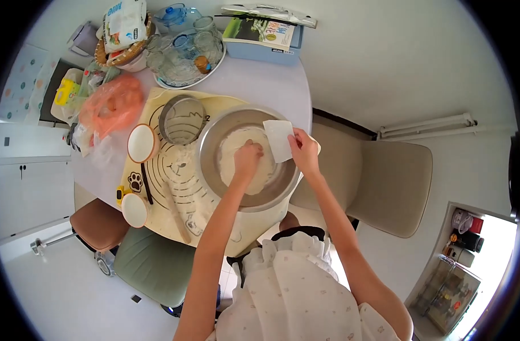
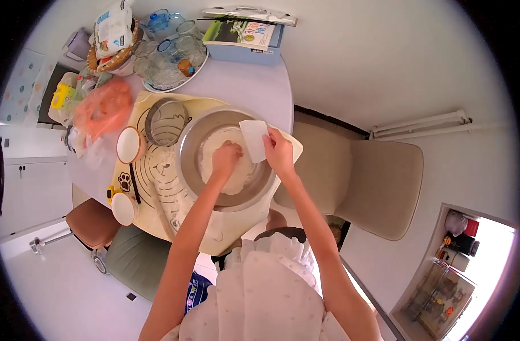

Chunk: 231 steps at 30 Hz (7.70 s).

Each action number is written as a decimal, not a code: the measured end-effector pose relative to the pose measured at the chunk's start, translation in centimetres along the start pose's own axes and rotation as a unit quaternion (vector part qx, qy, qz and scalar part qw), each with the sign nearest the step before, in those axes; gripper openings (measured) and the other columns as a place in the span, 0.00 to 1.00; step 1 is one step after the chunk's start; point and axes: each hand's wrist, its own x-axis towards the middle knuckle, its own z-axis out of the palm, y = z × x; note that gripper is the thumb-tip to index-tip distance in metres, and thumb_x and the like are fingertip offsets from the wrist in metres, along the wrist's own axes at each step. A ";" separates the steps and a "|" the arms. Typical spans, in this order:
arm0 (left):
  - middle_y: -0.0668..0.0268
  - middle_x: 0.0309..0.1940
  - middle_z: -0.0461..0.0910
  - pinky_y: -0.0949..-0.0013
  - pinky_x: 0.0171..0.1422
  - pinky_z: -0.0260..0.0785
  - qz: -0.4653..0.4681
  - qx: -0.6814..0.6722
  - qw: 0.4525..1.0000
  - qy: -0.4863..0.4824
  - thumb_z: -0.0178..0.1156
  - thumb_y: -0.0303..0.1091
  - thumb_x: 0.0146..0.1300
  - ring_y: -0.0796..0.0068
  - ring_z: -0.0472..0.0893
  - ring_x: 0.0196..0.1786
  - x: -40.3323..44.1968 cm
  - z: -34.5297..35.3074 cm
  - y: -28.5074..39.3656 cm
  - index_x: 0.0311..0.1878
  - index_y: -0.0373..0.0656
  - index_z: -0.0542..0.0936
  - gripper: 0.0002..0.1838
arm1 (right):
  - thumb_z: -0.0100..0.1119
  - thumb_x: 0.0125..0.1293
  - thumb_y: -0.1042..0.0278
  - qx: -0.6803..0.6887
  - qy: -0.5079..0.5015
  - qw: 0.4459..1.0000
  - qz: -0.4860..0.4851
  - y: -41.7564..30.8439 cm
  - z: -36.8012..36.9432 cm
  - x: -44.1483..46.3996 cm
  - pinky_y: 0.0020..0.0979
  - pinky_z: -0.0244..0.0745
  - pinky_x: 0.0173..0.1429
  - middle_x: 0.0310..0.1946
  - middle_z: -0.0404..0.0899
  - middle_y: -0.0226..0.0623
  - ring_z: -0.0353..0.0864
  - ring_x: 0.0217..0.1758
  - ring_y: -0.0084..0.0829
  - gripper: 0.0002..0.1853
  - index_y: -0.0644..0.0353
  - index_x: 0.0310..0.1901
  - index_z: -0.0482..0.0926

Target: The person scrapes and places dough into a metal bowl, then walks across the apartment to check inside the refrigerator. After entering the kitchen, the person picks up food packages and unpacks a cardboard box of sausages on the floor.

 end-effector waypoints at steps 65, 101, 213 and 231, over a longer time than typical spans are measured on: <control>0.58 0.24 0.76 0.66 0.34 0.66 -0.273 0.011 0.936 0.222 0.56 0.38 0.45 0.61 0.75 0.29 -7.8 -13.3 -10.8 0.27 0.41 0.77 0.10 | 0.54 0.53 0.68 0.049 -0.124 0.991 -0.027 -4.9 5.0 -4.0 0.25 0.67 0.27 0.19 0.73 0.38 0.71 0.20 0.24 0.11 0.63 0.38 0.72; 0.52 0.59 0.53 0.56 0.66 0.42 0.072 -0.965 0.091 0.237 0.37 0.35 0.60 0.59 0.52 0.63 -31.4 -16.9 -6.1 0.58 0.31 0.55 0.24 | 0.35 0.63 0.58 0.365 -0.462 0.789 0.174 -12.5 19.0 -26.3 0.32 0.54 0.59 0.53 0.60 0.40 0.61 0.55 0.33 0.23 0.65 0.55 0.56; 0.66 0.12 0.66 0.73 0.30 0.65 -0.115 -0.792 0.007 0.600 0.41 0.29 0.51 0.74 0.67 0.18 -18.4 -109.2 -150.7 0.20 0.40 0.67 0.08 | 0.44 0.51 0.66 -0.231 -0.169 0.463 -0.839 -101.3 189.9 -26.5 0.34 0.56 0.47 0.40 0.64 0.39 0.61 0.40 0.34 0.14 0.61 0.37 0.74; 0.66 0.19 0.68 0.77 0.32 0.64 -0.041 -0.840 0.166 0.515 0.43 0.30 0.55 0.76 0.68 0.22 -11.9 -110.1 -147.8 0.22 0.39 0.69 0.09 | 0.50 0.50 0.77 0.334 -0.636 0.540 -0.438 -104.9 180.8 -12.2 0.33 0.60 0.47 0.37 0.70 0.36 0.68 0.41 0.34 0.09 0.59 0.36 0.68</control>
